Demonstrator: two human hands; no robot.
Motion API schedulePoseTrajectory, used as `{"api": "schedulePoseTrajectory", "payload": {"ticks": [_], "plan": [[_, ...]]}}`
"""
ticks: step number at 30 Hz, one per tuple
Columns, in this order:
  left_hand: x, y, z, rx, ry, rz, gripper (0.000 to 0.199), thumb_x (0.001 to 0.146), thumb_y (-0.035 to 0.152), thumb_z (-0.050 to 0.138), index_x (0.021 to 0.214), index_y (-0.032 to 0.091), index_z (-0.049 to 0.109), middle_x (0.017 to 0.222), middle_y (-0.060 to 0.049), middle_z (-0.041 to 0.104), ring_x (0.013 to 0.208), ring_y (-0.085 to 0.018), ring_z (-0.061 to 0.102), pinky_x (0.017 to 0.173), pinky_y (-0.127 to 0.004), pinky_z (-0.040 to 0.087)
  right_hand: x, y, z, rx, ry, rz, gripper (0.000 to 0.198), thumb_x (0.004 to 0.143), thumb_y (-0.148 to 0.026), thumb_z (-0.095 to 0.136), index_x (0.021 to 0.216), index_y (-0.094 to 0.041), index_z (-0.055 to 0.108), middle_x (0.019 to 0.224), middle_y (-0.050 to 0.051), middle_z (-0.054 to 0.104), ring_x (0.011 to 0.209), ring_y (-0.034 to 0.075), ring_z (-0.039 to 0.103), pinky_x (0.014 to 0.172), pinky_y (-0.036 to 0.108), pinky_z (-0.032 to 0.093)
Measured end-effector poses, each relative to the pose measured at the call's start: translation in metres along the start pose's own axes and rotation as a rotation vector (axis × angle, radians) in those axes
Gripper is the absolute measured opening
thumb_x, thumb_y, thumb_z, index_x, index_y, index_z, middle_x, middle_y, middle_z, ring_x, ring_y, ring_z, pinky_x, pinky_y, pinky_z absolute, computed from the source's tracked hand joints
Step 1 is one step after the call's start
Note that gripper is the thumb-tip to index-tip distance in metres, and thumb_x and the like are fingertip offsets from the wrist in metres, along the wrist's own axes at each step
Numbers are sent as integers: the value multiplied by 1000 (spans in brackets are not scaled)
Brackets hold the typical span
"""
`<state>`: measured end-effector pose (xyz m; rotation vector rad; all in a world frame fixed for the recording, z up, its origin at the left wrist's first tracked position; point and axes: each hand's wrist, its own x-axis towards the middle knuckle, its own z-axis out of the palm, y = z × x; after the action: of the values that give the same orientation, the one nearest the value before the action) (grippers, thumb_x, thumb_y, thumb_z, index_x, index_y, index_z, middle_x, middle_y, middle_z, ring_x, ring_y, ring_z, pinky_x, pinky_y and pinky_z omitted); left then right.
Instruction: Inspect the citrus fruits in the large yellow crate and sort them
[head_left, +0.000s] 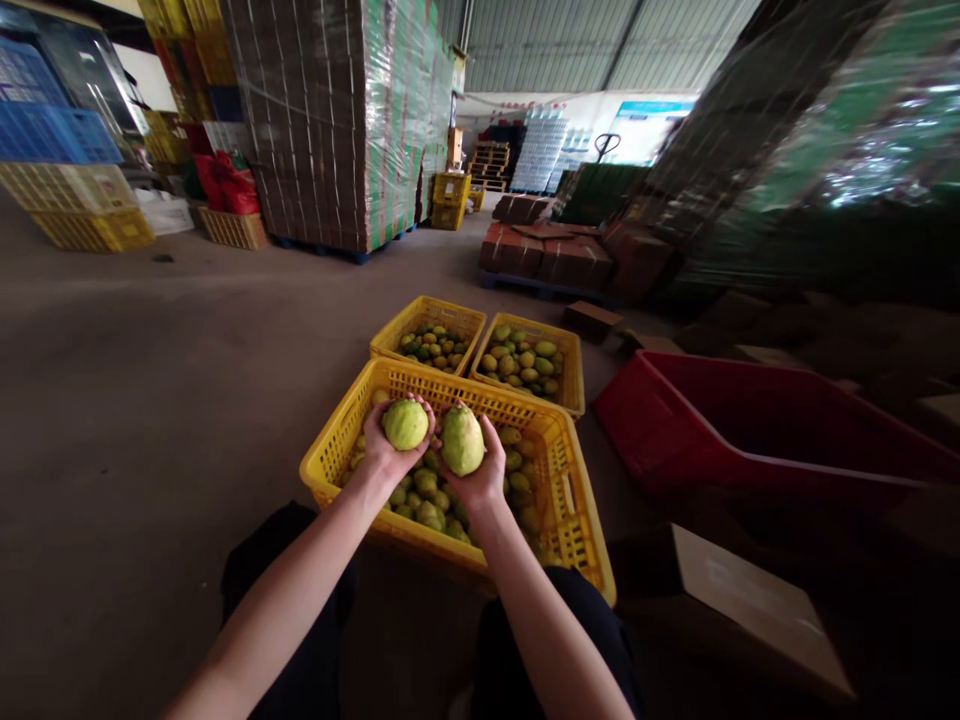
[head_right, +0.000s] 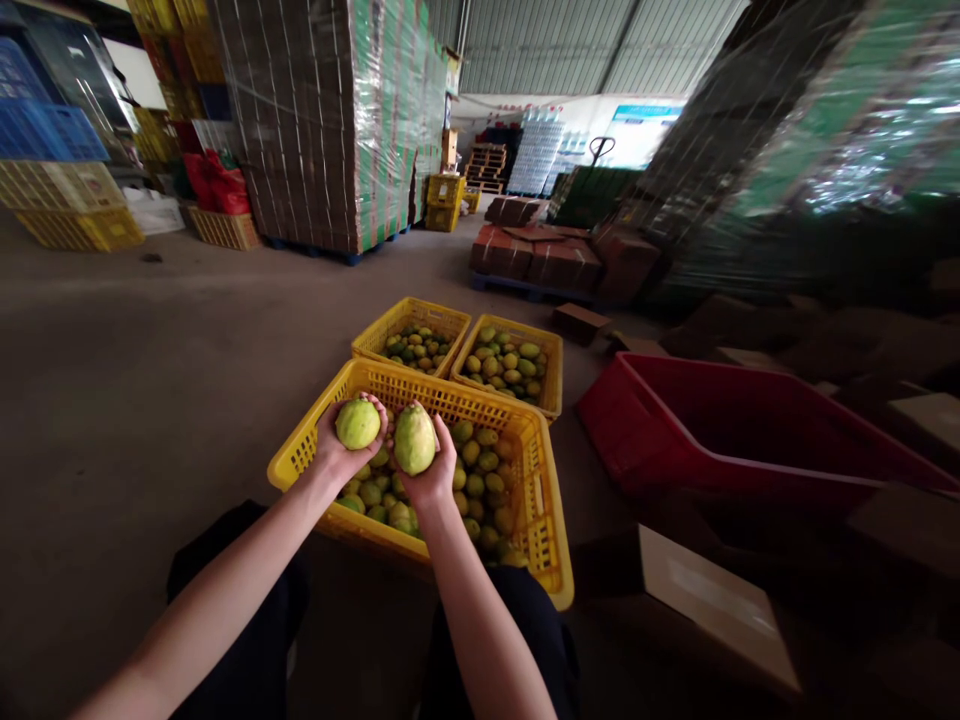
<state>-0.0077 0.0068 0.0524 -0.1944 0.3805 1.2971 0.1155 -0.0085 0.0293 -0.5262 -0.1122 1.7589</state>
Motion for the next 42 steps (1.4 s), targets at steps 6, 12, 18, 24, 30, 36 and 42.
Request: {"api": "schedulePoseTrajectory", "payload": {"ticks": [6,12,18,24,30,36,42], "plan": [[1,-2,-1,40,17,61,22,81,19,44,81,20,66,70,-5,66,66,-16,68,66,-25,58,1,3,-1,7,11,-13,23,83,-33,59,98,-22,71,81,1,77,68,17,71,62,29,58],[-1,-2,1,100,41,88,30,86,20,38,81,20,68,71,-6,66,70,-17,68,71,-24,57,0,4,1,-8,14,-17,23,82,-34,61,98,-22,71,81,1,77,68,17,71,62,28,58],[2,-1,-2,44,22,53,29,87,24,40,91,19,68,71,-6,67,68,-17,68,69,-26,58,1,4,-1,2,31,-13,25,84,-35,58,101,-21,70,81,2,77,67,18,70,56,28,56],[2,0,-2,69,20,91,27,84,21,42,89,21,68,73,-7,68,76,-19,70,75,-27,58,0,4,-2,-3,3,-15,25,82,-36,60,100,-22,70,83,1,77,69,18,71,57,28,57],[0,1,-1,66,-17,86,26,83,21,41,88,21,66,71,-5,67,72,-17,69,75,-25,58,-2,6,-4,-9,-4,-22,25,82,-36,60,100,-22,69,84,1,77,69,18,71,56,27,56],[17,12,-18,189,-10,53,24,86,25,42,94,20,64,74,-6,68,74,-19,70,74,-32,59,-2,-6,-10,-15,5,-51,24,76,-33,64,98,-24,69,87,0,76,72,17,70,60,27,58],[6,-24,-88,1157,-99,-179,13,69,35,72,66,23,67,48,-3,60,51,-25,65,63,-43,58,-16,-42,-19,60,33,-158,23,75,-30,61,96,-23,68,85,0,75,74,17,70,60,27,58]]}}
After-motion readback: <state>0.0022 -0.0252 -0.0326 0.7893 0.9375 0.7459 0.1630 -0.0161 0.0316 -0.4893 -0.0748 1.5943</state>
